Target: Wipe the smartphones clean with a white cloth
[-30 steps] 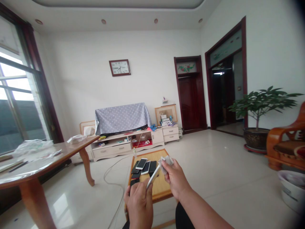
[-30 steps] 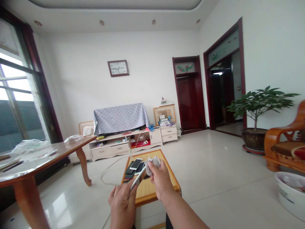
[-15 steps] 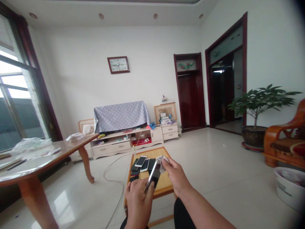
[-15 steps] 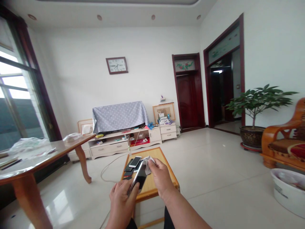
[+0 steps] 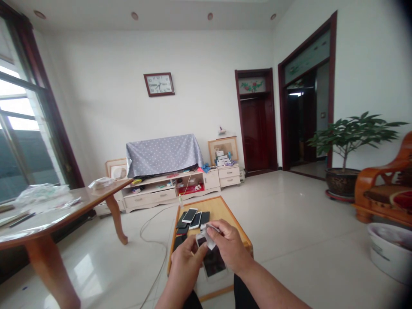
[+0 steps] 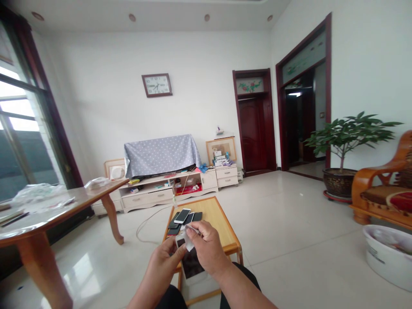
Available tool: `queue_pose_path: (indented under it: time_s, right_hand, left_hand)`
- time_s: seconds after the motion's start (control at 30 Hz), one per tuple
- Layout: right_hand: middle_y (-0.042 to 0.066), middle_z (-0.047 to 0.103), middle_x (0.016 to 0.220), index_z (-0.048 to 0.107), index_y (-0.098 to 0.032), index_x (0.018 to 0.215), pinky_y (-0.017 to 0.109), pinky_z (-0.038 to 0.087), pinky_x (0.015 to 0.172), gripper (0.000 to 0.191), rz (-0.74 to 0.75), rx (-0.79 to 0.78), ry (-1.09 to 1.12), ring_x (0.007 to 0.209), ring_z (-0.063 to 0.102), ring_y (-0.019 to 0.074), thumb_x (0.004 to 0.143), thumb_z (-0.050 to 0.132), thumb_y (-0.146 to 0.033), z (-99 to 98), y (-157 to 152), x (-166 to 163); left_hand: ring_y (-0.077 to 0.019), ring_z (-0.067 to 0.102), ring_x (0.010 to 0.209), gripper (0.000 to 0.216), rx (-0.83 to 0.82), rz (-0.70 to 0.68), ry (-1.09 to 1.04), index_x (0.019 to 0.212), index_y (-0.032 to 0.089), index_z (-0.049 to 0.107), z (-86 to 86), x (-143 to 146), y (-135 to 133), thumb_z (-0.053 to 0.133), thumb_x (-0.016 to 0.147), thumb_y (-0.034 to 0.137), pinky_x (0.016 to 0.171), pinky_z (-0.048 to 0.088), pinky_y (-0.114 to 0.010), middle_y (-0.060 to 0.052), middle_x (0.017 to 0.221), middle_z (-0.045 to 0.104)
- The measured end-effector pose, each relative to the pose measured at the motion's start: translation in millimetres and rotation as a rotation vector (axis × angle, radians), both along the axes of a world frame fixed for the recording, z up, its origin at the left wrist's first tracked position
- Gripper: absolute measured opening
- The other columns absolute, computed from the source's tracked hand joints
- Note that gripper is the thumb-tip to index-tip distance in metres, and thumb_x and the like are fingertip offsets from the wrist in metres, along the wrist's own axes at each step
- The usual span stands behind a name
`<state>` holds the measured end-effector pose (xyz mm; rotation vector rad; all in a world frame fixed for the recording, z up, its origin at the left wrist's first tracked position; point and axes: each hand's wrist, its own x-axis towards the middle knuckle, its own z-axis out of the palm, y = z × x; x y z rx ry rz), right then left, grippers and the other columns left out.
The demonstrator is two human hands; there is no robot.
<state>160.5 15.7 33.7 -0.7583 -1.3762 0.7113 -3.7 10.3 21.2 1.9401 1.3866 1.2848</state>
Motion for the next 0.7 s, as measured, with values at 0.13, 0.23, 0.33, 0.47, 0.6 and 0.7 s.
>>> queue_pose_path:
  time_s: [0.13, 0.23, 0.33, 0.47, 0.6, 0.7]
  right_hand:
    - [0.007, 0.072, 0.094, 0.075, -0.021, 0.098, 0.032, 0.051, 0.080, 0.028, -0.063, -0.007, -0.018, 0.089, 0.066, 0.0221, 0.094, 0.061, -0.045, -1.8, -0.9, -2.6]
    - [0.007, 0.070, 0.091, 0.074, -0.020, 0.091, 0.032, 0.050, 0.079, 0.030, -0.180, -0.001, -0.018, 0.087, 0.064, 0.0224, 0.092, 0.062, -0.048, -0.6, 1.9, -0.1]
    - [0.005, 0.069, 0.084, 0.069, -0.020, 0.089, 0.030, 0.048, 0.073, 0.030, -0.200, -0.069, 0.011, 0.079, 0.062, 0.0208, 0.093, 0.061, -0.049, -0.8, 0.0, -1.5]
    - [0.001, 0.066, 0.076, 0.065, -0.022, 0.086, 0.026, 0.046, 0.065, 0.025, -0.131, -0.100, 0.004, 0.069, 0.058, 0.0178, 0.092, 0.062, -0.046, -3.8, -16.2, -15.8]
    - [0.002, 0.068, 0.081, 0.066, -0.023, 0.086, 0.027, 0.046, 0.068, 0.020, -0.102, -0.036, -0.082, 0.073, 0.059, 0.0183, 0.092, 0.061, -0.041, -3.4, -26.8, -22.9]
    - [0.002, 0.066, 0.076, 0.066, -0.023, 0.084, 0.027, 0.044, 0.064, 0.022, -0.176, -0.051, -0.089, 0.069, 0.058, 0.0186, 0.092, 0.060, -0.043, -3.2, -19.6, -15.8]
  left_hand:
    - [-0.0142, 0.057, 0.061, 0.043, -0.006, -0.027, -0.043, 0.081, 0.018, 0.070, -0.8, -3.8, -2.1, 0.063, 0.085, 0.060, 0.058, 0.041, -0.024, 0.001, 0.065, 0.065]
    - [-0.0170, 0.062, 0.067, 0.034, 0.155, 0.092, 0.104, 0.086, 0.022, 0.073, -0.9, -4.9, -7.2, 0.061, 0.089, 0.053, 0.061, 0.043, -0.026, 0.000, 0.070, 0.068]
    - [-0.0200, 0.065, 0.077, 0.025, 0.314, 0.173, 0.273, 0.093, 0.027, 0.074, -1.6, -4.1, -10.5, 0.059, 0.092, 0.046, 0.068, 0.045, -0.029, -0.003, 0.081, 0.072]
    - [-0.0212, 0.063, 0.082, 0.018, 0.429, 0.228, 0.425, 0.096, 0.028, 0.072, -5.8, -1.3, -11.4, 0.057, 0.094, 0.037, 0.074, 0.045, -0.031, -0.003, 0.084, 0.072]
    - [-0.0201, 0.062, 0.077, 0.023, 0.498, 0.233, 0.448, 0.082, 0.025, 0.068, -9.0, -0.7, -14.3, 0.050, 0.097, 0.029, 0.070, 0.044, -0.031, -0.004, 0.076, 0.068]
    - [-0.0201, 0.062, 0.077, 0.020, 0.519, 0.211, 0.429, 0.091, 0.026, 0.069, -8.4, -2.2, -17.3, 0.051, 0.097, 0.031, 0.071, 0.045, -0.031, -0.004, 0.080, 0.069]
